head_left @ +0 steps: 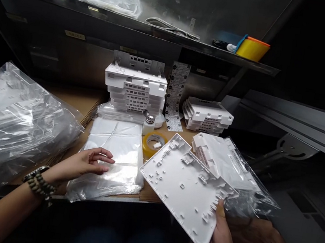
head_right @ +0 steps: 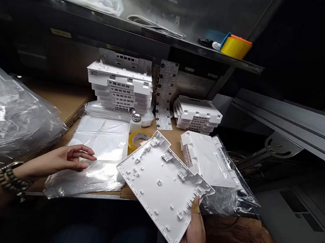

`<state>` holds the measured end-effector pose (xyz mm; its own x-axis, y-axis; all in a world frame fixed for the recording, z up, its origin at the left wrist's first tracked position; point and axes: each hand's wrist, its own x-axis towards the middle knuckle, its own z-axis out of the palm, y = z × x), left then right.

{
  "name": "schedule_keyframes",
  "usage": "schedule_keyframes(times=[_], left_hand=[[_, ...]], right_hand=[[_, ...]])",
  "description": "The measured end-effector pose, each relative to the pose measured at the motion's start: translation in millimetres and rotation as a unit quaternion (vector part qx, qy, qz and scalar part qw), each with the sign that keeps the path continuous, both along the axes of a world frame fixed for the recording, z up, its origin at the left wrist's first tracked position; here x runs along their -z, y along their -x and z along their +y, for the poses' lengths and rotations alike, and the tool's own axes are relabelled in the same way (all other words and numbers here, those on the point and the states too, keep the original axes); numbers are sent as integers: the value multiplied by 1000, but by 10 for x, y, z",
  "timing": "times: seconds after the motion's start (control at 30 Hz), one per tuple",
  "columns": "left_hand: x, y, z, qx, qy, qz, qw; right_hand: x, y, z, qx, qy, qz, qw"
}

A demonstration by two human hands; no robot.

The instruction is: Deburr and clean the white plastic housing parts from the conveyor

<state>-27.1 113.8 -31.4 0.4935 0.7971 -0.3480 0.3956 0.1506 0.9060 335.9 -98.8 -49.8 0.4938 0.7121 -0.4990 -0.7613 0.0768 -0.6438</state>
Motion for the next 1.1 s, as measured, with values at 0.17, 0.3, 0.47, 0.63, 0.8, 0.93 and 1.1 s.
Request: schedule_keyframes(times=[0.17,0.3,0.47,0.63,0.8,0.93,1.1], left_hand=[[-11,-1,77,-4,58,-41,998],[81,-210,-52,-3,69,-97,993],[294,-611,-312,30,61,-158,985],[423,-637,-339,16,-24,-171,985],[304,-362,-203,-55,-134,-144,979],[231,-416,-277,-20,-163,-132,977],[350,-810,-696,25,-167,-77,983]], right_hand=[[202,-100,-106,-61,-11,3,998],[365,189,-53,-232,-36,-8,972],[337,936,359,-363,-104,-30,925],[318,1066,600,-376,-110,-35,920],[432,754,452,-349,-56,-32,935],[496,656,371,-327,-51,-7,944],[435,819,426,-389,-121,-8,913]])
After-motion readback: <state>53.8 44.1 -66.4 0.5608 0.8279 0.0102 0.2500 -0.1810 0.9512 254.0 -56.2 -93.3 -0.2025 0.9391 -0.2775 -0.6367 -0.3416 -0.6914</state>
